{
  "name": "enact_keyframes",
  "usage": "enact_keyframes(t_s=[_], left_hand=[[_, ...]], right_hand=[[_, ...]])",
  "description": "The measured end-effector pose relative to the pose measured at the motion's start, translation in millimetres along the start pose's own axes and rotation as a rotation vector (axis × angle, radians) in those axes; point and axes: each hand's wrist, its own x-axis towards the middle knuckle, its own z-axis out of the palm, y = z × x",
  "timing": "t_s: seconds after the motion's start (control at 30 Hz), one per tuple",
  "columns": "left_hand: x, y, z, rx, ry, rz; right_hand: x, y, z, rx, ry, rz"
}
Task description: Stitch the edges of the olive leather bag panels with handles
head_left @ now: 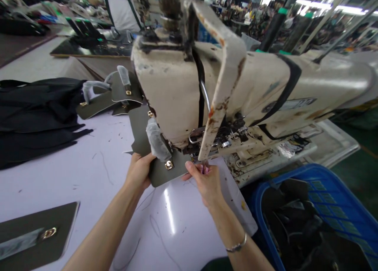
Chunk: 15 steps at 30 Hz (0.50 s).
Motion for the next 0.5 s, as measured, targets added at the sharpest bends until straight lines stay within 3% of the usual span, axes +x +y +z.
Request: enact_keyframes(t_s=[0.27,0.5], left_hand=[[25,8,12.8,0.043,-0.035,0.092],[30,14,15.4,0.069,-0.042,0.129]], right_hand=[[7,1,18,0.145,0.107,-0.051],[6,1,28,0.177,0.167,-0.076]])
